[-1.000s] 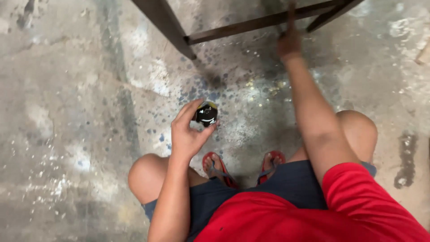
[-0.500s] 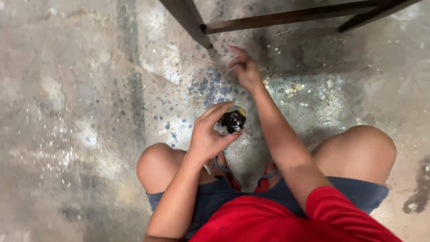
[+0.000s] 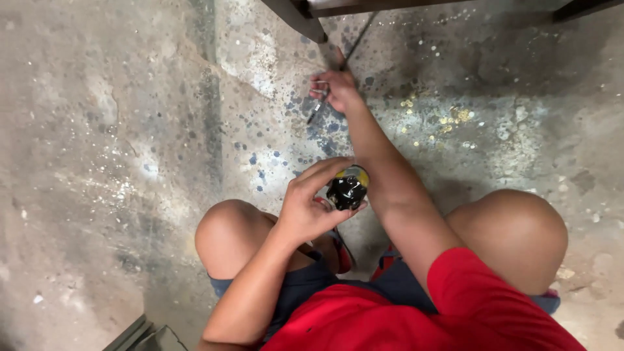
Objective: Painting or staining the legs and underside of a wooden table using a small brush.
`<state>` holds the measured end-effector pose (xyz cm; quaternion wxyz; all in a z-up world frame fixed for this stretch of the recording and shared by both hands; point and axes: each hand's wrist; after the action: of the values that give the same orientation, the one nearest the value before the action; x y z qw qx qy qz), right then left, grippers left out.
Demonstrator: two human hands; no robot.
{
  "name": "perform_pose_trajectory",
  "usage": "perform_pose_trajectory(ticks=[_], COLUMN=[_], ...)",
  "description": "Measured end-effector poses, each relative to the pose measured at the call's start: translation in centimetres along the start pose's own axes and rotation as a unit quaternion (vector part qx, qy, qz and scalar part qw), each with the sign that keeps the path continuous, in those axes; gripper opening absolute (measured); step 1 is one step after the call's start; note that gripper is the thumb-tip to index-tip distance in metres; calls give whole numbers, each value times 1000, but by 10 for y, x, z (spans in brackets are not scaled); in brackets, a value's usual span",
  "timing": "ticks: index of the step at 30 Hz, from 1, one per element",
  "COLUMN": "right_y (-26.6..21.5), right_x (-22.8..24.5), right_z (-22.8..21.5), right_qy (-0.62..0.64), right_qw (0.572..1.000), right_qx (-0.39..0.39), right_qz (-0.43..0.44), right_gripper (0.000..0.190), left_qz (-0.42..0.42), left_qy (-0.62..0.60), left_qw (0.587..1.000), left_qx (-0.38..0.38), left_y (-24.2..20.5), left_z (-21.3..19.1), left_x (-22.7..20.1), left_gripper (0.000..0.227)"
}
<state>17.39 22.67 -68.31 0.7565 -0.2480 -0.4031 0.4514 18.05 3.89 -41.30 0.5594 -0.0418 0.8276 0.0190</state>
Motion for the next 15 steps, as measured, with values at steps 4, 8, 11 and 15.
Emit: perform_pose_trajectory(ticks=[4,8,11,15], right_y=[121,32,14,-16], right_x=[-62,-6,6,18], right_z=[-13,31,37,51], right_qy=[32,17,53,-19], right_qw=[999,998,997,999], right_qx=[43,33,58,49], right_qz=[9,49,15,1], right_gripper=[24,19,14,23], left_qz=[-21,-16,-4,20], left_qy=[-30,37,18,-3], left_qw=[999,999,1000,999], left_qx=[-26,13,20,40], left_y=[-1,-5,-2,2], left_z=[-2,-6,-8,-10], left_x=[-3,3,4,4], left_gripper=[63,57,56,55])
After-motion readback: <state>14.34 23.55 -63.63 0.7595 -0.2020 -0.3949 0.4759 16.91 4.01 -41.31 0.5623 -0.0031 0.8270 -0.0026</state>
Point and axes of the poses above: each hand's wrist, its own y-axis towards the middle knuckle, its own z-axis out of the palm, x = y × z, and after that the axes turned 4 degrees about -y, right-handed
